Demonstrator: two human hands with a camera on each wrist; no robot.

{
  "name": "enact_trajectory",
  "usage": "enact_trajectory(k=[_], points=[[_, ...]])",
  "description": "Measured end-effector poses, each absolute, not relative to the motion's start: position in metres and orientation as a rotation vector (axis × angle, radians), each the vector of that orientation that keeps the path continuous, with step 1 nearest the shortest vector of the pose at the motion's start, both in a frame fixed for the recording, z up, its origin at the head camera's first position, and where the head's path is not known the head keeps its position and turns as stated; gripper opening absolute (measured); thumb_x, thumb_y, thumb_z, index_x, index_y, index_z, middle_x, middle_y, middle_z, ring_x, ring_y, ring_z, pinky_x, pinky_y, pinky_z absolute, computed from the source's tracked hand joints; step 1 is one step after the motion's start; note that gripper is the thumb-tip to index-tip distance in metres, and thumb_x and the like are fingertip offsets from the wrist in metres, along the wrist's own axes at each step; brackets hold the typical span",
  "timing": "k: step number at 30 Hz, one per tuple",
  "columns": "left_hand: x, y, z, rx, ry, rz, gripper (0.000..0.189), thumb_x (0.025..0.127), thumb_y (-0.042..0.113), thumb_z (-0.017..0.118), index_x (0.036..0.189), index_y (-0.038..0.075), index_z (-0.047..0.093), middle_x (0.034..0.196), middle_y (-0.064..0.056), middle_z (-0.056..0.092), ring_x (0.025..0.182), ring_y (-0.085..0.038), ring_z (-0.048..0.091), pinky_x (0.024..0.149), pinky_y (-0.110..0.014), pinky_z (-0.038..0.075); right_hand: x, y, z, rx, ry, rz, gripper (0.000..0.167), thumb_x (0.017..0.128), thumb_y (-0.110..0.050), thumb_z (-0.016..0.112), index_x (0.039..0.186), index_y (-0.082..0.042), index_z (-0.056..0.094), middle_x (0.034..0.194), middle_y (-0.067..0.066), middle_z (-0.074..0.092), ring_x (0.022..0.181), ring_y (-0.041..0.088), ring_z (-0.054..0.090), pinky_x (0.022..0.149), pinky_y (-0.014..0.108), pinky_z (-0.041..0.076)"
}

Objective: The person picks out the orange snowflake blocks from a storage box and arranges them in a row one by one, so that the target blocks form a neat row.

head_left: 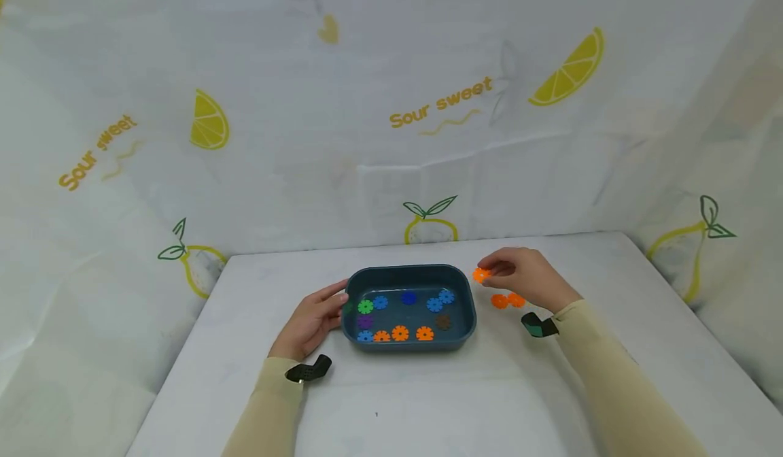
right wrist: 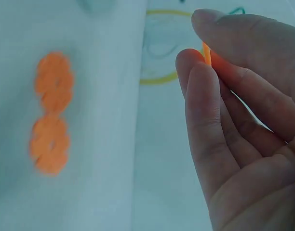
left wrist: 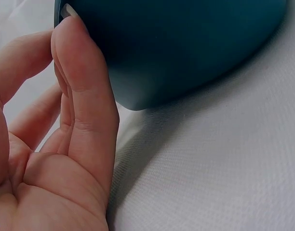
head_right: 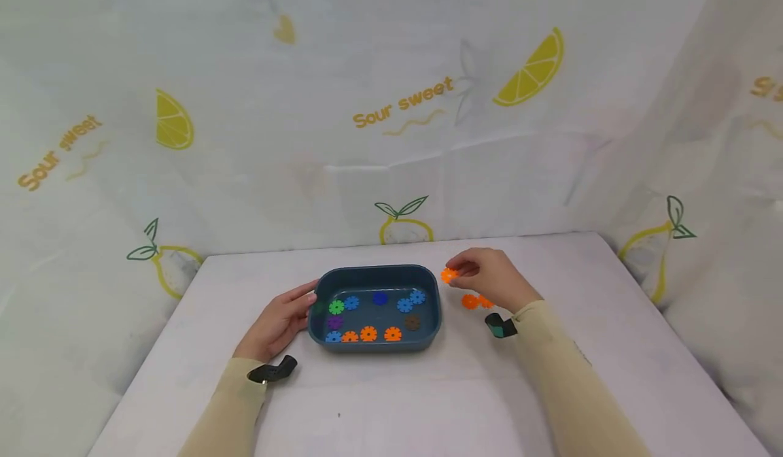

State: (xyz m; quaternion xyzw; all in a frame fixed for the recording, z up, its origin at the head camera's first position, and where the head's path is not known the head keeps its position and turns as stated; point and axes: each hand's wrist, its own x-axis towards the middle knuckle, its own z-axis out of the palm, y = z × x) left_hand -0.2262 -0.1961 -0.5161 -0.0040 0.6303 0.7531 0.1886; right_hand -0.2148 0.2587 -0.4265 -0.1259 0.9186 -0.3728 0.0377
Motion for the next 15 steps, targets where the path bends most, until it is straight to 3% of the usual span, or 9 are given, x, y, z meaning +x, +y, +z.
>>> enact_trajectory(k=[15], points=[[-0.227,-0.196,-0.515,-0.042,1.777,2.108,0.057,0.104,0.027,0.075,0.157,0.019,0.058,0.127,-0.001,0.075,0.088,-0.011,0.067,0.081,-0.026,0.062,-0.191,0.326,-0.467,-0.17,2.908,-1.104,0.031,0.097,-0.026,0.081,0.127,-0.015,0.078,0.116,0.003,0.08,0.107,0.023,0.074,0.087,0.027,0.058]])
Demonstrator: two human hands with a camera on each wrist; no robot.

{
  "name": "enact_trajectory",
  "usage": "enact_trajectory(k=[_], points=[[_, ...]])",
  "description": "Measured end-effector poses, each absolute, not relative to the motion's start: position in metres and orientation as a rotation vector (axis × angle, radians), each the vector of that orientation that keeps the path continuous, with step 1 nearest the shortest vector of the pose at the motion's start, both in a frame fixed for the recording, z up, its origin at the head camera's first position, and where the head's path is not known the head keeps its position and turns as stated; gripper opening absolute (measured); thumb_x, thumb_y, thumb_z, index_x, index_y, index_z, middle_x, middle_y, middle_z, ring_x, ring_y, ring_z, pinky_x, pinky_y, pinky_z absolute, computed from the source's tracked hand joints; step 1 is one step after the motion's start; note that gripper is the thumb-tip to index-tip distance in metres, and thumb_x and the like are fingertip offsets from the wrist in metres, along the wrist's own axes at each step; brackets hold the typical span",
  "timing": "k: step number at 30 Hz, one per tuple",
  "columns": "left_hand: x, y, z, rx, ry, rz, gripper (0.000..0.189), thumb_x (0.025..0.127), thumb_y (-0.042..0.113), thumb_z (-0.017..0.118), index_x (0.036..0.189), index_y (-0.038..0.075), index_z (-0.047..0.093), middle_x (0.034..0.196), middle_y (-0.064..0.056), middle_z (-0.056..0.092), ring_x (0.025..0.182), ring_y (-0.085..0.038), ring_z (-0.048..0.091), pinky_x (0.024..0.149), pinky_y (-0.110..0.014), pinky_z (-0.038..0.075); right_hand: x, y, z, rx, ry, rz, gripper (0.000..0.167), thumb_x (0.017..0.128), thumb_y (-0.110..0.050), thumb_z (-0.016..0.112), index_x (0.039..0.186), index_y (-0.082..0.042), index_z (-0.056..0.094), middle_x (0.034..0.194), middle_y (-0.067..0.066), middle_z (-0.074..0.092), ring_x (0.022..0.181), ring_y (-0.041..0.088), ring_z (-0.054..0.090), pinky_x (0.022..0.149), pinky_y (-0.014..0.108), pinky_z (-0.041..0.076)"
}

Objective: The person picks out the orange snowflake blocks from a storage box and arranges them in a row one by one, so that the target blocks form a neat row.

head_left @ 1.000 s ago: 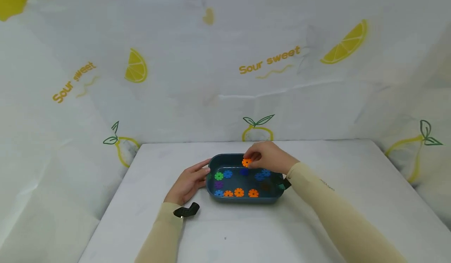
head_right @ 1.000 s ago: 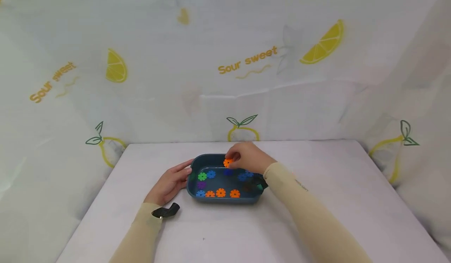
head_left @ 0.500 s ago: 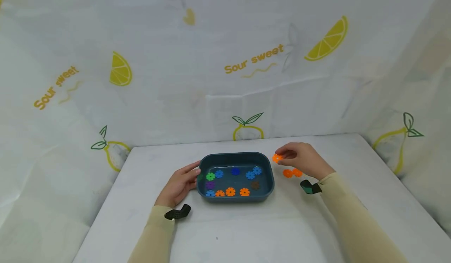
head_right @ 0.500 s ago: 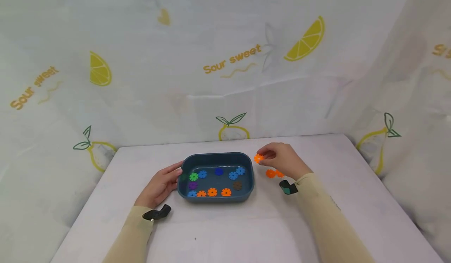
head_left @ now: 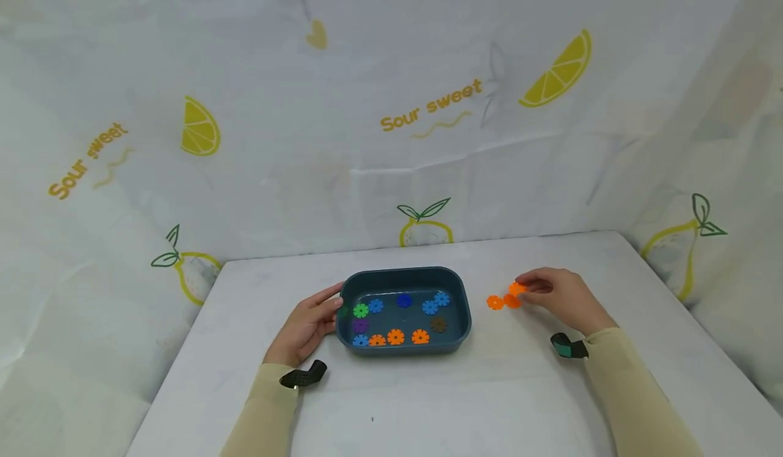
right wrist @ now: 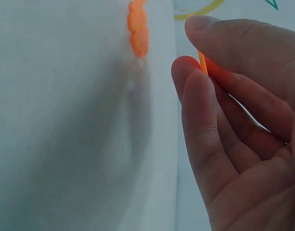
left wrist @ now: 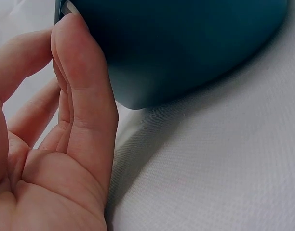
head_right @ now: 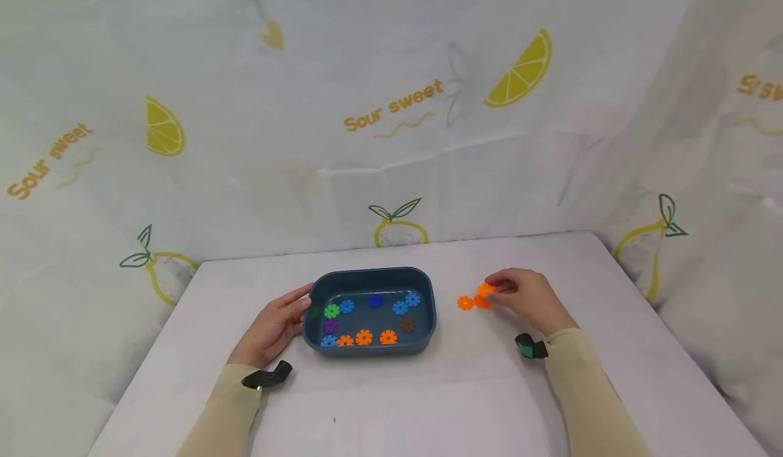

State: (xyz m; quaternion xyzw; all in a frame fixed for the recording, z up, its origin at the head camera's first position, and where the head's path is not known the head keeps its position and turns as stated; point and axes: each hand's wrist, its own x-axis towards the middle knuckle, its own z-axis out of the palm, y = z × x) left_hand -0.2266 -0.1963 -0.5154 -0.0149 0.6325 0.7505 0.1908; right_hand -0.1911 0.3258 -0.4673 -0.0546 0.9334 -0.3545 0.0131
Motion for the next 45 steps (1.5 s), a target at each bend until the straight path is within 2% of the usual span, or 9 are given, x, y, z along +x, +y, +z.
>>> enact_trajectory(k=[7,12,18,24,34,45], points=[[-0.229,-0.197,-0.514,-0.055,1.77,2.132,0.056,0.104,0.026,0.075,0.157,0.018,0.058,0.117,0.0,0.077,0.083,-0.01,0.066,0.076,-0.024,0.061,-0.192,0.332,-0.47,-0.162,2.936,-1.075,0.031,0.098,-0.023,0.08,0.127,-0.014,0.078,0.118,0.006,0.08,0.109,0.025,0.074,0.086,0.025,0.057],[-0.228,-0.199,-0.513,-0.061,1.764,2.126,0.056,0.104,0.026,0.075,0.157,0.018,0.058,0.117,0.001,0.076,0.084,-0.01,0.066,0.076,-0.023,0.061,-0.192,0.336,-0.475,-0.131,2.942,-1.059,0.032,0.097,-0.025,0.081,0.127,-0.013,0.078,0.115,0.005,0.08,0.108,0.025,0.073,0.087,0.027,0.056],[-0.226,-0.201,-0.516,-0.057,1.764,2.111,0.057,0.106,0.025,0.072,0.16,0.018,0.054,0.119,0.002,0.076,0.085,-0.009,0.066,0.077,-0.024,0.061,-0.191,0.338,-0.48,-0.102,2.918,-1.057,0.033,0.099,-0.026,0.08,0.128,-0.011,0.077,0.117,0.007,0.08,0.11,0.028,0.072,0.094,0.042,0.058],[-0.229,-0.199,-0.513,-0.043,1.773,2.114,0.056,0.105,0.028,0.074,0.158,0.019,0.057,0.121,0.001,0.076,0.086,-0.01,0.066,0.078,-0.023,0.061,-0.189,0.338,-0.48,-0.061,2.907,-1.066,0.034,0.1,-0.031,0.078,0.129,-0.013,0.076,0.12,0.009,0.078,0.115,0.032,0.07,0.102,0.055,0.056],[-0.228,-0.197,-0.515,-0.064,1.755,2.105,0.056,0.105,0.027,0.073,0.158,0.019,0.057,0.116,0.001,0.076,0.084,-0.01,0.066,0.077,-0.023,0.061,-0.186,0.337,-0.483,-0.045,2.903,-1.066,0.034,0.1,-0.029,0.079,0.129,-0.012,0.076,0.122,0.011,0.077,0.115,0.034,0.069,0.102,0.057,0.056],[-0.226,-0.195,-0.514,-0.054,1.756,2.117,0.056,0.105,0.026,0.073,0.158,0.019,0.057,0.123,0.0,0.076,0.086,-0.01,0.067,0.078,-0.023,0.062,-0.187,0.337,-0.484,-0.05,2.911,-1.061,0.032,0.099,-0.025,0.079,0.128,-0.011,0.076,0.121,0.012,0.077,0.113,0.032,0.069,0.101,0.056,0.057]])
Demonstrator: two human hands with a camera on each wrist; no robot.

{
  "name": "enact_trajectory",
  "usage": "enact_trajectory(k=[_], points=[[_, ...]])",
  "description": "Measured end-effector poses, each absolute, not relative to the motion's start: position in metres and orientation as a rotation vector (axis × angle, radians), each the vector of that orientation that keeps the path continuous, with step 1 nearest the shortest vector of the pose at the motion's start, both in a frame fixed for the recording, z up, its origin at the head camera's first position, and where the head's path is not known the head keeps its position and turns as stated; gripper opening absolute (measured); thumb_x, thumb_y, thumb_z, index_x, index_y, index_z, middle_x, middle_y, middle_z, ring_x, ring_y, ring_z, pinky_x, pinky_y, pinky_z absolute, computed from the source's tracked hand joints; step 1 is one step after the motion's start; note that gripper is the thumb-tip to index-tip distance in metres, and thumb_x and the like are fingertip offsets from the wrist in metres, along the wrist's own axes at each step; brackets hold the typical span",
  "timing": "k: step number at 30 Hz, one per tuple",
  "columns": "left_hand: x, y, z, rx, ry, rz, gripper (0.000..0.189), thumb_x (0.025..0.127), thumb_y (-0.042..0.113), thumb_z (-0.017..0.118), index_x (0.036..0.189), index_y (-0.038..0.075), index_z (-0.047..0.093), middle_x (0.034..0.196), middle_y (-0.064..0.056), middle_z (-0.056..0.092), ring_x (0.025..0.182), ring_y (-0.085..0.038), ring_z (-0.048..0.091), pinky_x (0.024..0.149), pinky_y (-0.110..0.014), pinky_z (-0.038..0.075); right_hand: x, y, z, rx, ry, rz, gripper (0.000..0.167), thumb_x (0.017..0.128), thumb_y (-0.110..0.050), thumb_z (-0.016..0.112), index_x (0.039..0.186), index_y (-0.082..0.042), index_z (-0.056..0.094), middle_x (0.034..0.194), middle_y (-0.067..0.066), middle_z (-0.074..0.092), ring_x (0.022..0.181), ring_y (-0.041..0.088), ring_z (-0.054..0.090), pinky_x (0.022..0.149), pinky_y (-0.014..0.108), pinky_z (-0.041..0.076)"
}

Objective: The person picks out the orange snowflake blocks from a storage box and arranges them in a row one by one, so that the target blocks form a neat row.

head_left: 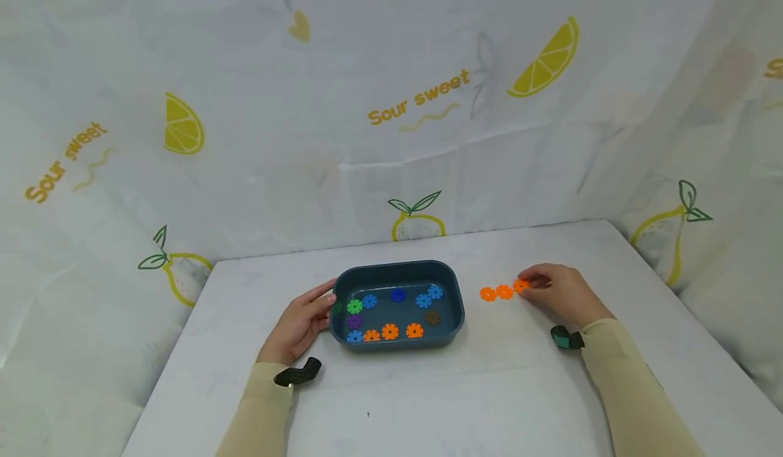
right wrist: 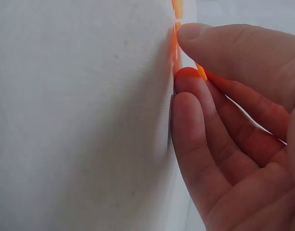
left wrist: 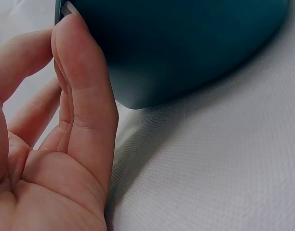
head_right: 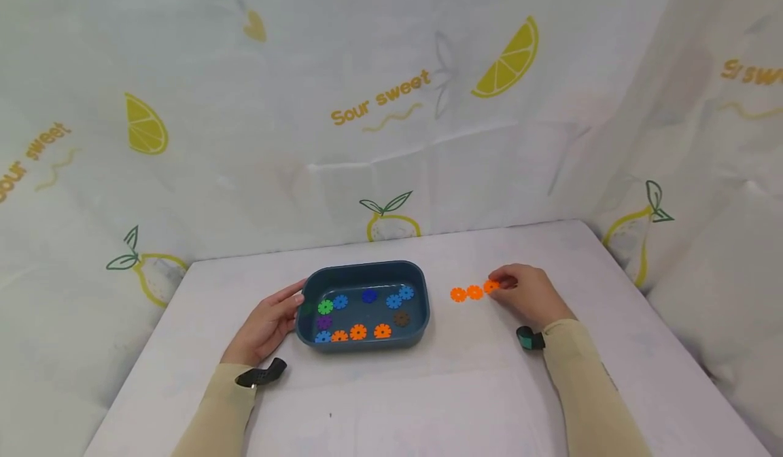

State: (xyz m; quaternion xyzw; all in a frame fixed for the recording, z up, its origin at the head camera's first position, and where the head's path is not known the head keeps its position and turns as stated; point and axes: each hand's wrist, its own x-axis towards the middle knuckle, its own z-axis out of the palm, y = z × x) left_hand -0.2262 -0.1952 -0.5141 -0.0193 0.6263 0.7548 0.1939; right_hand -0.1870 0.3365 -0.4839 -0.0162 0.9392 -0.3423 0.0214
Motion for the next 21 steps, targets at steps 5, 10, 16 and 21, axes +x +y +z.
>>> enact_trajectory(k=[5,10,16,21], points=[[-0.2256,-0.1954,-0.5136,-0.063,1.758,2.116,0.055,0.106,0.026,0.072,0.158,0.019,0.057,0.125,-0.001,0.076,0.087,-0.01,0.067,0.078,-0.023,0.062,-0.1881,0.3354,-0.4848,-0.051,2.922,-1.043,0.031,0.099,-0.024,0.079,0.126,-0.01,0.076,0.117,0.01,0.076,0.109,0.03,0.069,0.098,0.053,0.058],[-0.2261,-0.1963,-0.5149,-0.065,1.75,2.117,0.055,0.106,0.026,0.073,0.158,0.019,0.057,0.131,-0.001,0.075,0.088,-0.01,0.067,0.079,-0.022,0.062,-0.1883,0.3351,-0.4852,-0.05,2.916,-1.03,0.031,0.098,-0.024,0.08,0.125,-0.01,0.076,0.113,0.008,0.076,0.105,0.027,0.069,0.095,0.048,0.058],[-0.2268,-0.1967,-0.5155,-0.054,1.749,2.114,0.056,0.106,0.027,0.072,0.158,0.019,0.056,0.131,-0.001,0.074,0.087,-0.009,0.066,0.079,-0.022,0.061,-0.1879,0.3348,-0.4818,-0.067,2.912,-1.021,0.029,0.098,-0.023,0.08,0.123,-0.01,0.077,0.112,0.007,0.076,0.104,0.026,0.068,0.092,0.043,0.058],[-0.2264,-0.1958,-0.5141,-0.057,1.745,2.125,0.054,0.106,0.025,0.072,0.158,0.018,0.057,0.125,0.0,0.076,0.085,-0.009,0.066,0.077,-0.022,0.061,-0.1885,0.3343,-0.4814,-0.08,2.922,-1.003,0.027,0.097,-0.021,0.08,0.122,-0.01,0.077,0.111,0.006,0.076,0.103,0.024,0.068,0.091,0.039,0.057]])
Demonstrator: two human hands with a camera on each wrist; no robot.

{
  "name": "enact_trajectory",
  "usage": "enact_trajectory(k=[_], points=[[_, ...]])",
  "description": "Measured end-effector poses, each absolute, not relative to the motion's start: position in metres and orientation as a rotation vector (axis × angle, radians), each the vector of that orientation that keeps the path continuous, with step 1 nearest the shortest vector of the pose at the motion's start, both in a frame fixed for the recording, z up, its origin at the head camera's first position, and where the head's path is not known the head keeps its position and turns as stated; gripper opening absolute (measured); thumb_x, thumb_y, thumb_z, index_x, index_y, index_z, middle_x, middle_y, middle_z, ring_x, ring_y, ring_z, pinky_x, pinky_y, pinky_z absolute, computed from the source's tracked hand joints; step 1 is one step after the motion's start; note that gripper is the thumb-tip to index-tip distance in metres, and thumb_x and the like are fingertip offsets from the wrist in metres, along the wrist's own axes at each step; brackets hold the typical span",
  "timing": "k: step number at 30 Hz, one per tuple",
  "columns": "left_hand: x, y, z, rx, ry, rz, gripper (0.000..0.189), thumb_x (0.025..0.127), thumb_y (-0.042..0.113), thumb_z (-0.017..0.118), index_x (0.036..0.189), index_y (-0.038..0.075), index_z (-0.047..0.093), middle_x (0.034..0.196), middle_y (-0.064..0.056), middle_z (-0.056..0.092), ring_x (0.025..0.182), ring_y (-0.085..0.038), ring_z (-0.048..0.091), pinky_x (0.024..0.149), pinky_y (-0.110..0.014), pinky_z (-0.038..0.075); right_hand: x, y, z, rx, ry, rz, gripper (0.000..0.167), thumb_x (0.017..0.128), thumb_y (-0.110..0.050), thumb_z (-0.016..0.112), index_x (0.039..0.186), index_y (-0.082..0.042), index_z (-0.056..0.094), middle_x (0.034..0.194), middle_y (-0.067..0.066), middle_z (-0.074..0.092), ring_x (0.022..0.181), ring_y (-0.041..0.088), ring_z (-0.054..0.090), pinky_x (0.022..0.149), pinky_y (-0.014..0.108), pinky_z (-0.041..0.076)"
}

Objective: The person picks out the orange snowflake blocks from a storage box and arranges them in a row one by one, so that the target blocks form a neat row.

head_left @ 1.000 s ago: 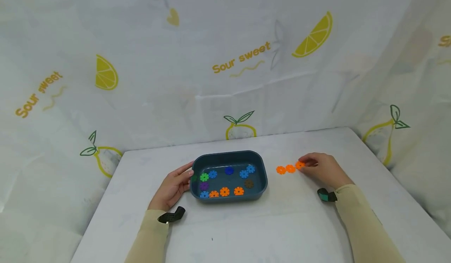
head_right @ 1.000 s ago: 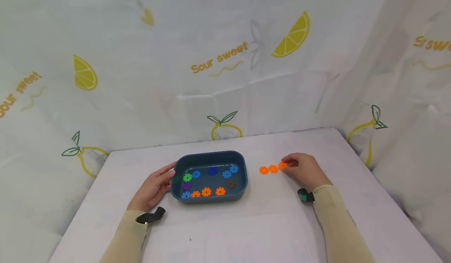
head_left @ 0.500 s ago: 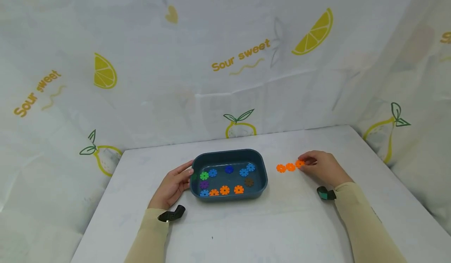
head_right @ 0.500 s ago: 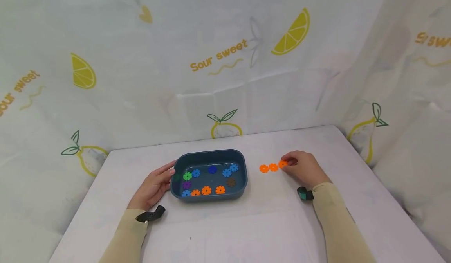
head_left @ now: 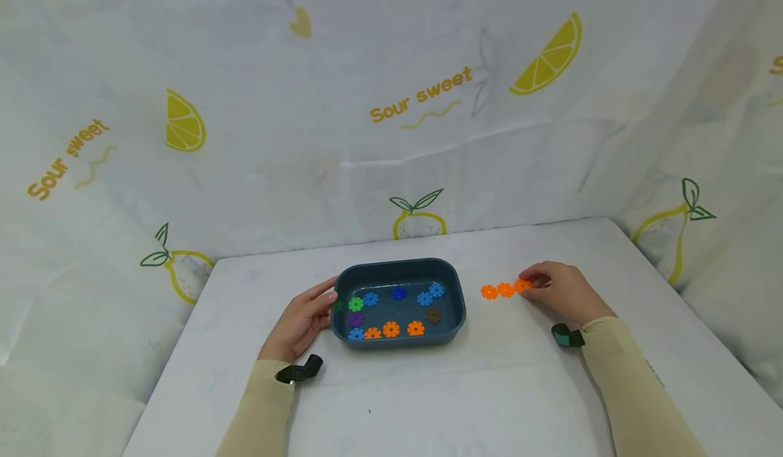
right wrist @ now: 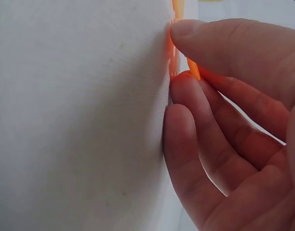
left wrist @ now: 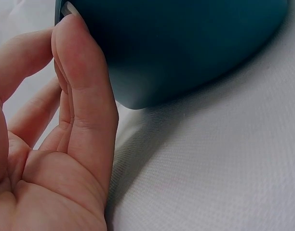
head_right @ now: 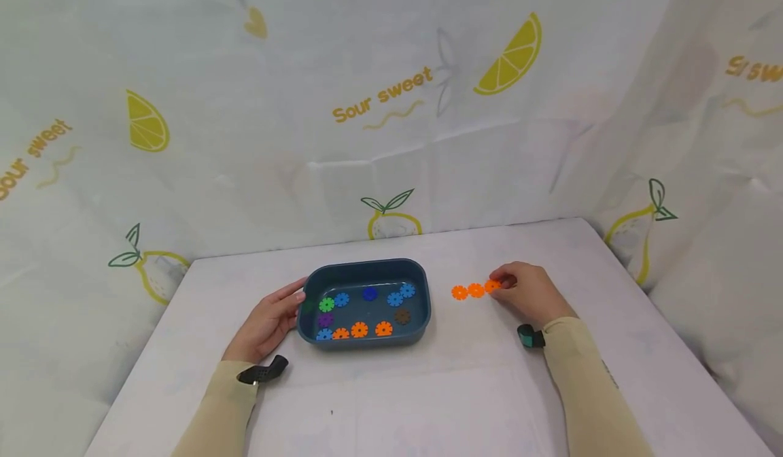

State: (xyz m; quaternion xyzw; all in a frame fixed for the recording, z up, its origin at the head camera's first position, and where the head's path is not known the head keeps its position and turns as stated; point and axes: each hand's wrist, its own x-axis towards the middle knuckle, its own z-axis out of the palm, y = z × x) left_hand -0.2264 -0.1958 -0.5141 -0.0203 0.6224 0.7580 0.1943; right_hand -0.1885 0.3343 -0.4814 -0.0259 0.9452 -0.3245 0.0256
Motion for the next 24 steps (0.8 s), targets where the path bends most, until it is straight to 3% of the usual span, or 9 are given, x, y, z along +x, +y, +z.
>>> enact_trajectory(k=[8,24], points=[[-0.2265,-0.1956,-0.5137,-0.063,1.734,2.134,0.054,0.106,0.023,0.072,0.158,0.017,0.057,0.12,0.002,0.077,0.083,-0.009,0.066,0.076,-0.022,0.061,-0.1896,0.3337,-0.4839,-0.071,2.942,-0.984,0.026,0.097,-0.02,0.08,0.121,-0.008,0.077,0.109,0.008,0.076,0.1,0.025,0.067,0.088,0.04,0.058],[-0.2264,-0.1946,-0.5125,-0.07,1.749,2.127,0.055,0.106,0.025,0.073,0.158,0.019,0.057,0.123,0.001,0.076,0.085,-0.009,0.066,0.077,-0.022,0.061,-0.19,0.3345,-0.4837,-0.069,2.928,-0.99,0.027,0.097,-0.023,0.08,0.121,-0.009,0.077,0.11,0.007,0.076,0.101,0.024,0.067,0.089,0.038,0.056]])
